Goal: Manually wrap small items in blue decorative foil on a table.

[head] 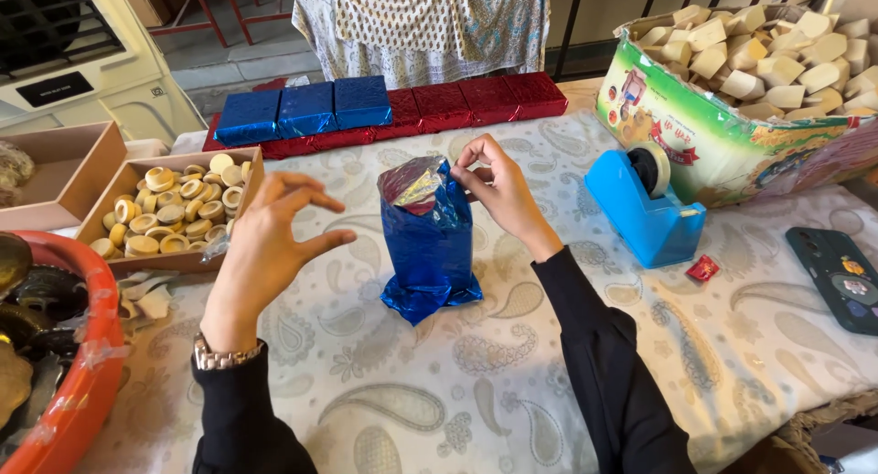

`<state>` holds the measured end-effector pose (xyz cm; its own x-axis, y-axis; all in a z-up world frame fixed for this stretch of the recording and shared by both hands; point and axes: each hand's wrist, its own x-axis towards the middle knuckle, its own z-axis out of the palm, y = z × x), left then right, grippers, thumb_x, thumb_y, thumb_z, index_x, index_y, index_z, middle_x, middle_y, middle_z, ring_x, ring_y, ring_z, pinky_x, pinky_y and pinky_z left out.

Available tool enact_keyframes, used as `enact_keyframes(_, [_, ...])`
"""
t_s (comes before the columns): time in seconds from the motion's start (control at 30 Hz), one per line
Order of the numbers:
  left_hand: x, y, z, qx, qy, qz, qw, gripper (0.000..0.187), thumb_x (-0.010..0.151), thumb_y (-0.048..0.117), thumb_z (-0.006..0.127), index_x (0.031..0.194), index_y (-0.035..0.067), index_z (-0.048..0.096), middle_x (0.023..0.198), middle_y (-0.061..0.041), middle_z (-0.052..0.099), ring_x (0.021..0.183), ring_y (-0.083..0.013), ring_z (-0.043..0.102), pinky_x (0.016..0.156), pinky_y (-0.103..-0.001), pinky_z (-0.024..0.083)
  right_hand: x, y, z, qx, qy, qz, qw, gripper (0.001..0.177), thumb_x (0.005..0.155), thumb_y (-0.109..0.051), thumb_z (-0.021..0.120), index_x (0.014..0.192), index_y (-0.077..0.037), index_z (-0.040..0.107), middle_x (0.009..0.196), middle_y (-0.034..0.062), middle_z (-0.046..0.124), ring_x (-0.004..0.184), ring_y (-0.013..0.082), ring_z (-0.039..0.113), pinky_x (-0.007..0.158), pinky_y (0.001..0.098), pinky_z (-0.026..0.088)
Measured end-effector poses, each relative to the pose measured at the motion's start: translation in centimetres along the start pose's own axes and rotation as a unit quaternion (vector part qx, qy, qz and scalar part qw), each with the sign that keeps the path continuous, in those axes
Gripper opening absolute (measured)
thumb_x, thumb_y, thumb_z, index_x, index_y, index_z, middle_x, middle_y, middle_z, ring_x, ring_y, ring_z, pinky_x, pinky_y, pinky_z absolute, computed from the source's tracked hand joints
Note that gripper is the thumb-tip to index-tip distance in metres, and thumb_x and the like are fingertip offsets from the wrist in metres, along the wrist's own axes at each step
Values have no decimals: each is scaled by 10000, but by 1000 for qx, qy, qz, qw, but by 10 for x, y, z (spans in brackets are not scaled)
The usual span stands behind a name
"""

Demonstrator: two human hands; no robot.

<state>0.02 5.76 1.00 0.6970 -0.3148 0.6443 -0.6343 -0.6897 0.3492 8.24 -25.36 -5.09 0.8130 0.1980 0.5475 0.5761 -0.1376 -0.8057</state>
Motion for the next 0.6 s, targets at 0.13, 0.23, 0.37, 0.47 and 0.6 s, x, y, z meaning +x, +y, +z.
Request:
enact_keyframes(0.13, [0, -19, 21, -53, -115, -74, 989, 380, 693, 319, 904, 1017, 165, 781, 1218, -30, 662, 1076, -240, 703, 905, -378, 556, -2, 7, 4, -23, 3, -19, 1000, 162, 1027, -93, 633, 1071, -67, 479, 1011, -17, 623, 816, 40, 658, 663, 222, 589])
enact_keyframes(0.23, [5, -24, 39, -127, -181, -98, 970, 423, 646, 302, 914, 1031, 180, 788, 1267, -27, 623, 1079, -213, 708, 906, -366, 560, -2, 15, 6, -32, 6, -46, 998, 126, 1042, -54, 613, 1066, -59, 489, 1006, -7, 606, 854, 50, 640, 707, 220, 560])
enact_keyframes(0.37, [10, -21, 60, -165, -174, -61, 969, 492, 667, 256, 920, 1120, 155, 755, 1279, -63, 628, 1197, -252, 631, 938, -405, 552, -1, 21, 10, -30, 25, -75, 996, 86, 1049, -3, 586, 1072, -52, 520, 1016, 5, 604, 922, 71, 623, 802, 229, 531])
enact_keyframes(0.47, [7, -24, 75, -197, -174, -79, 962, 512, 689, 233, 914, 1156, 148, 722, 1270, -75, 631, 1209, -258, 641, 943, -409, 569, -3, 22, 14, -26, 33, -76, 996, 84, 1032, -3, 590, 1076, -51, 537, 1020, 12, 621, 957, 76, 633, 824, 237, 532])
enact_keyframes(0.6, [9, -31, 87, -238, -145, -111, 954, 452, 726, 211, 890, 1125, 135, 692, 1228, -56, 694, 1143, -242, 721, 937, -379, 605, 2, 8, 10, -33, 31, -46, 998, 135, 1019, -97, 635, 1102, -64, 533, 978, 17, 677, 939, 77, 651, 794, 240, 536])
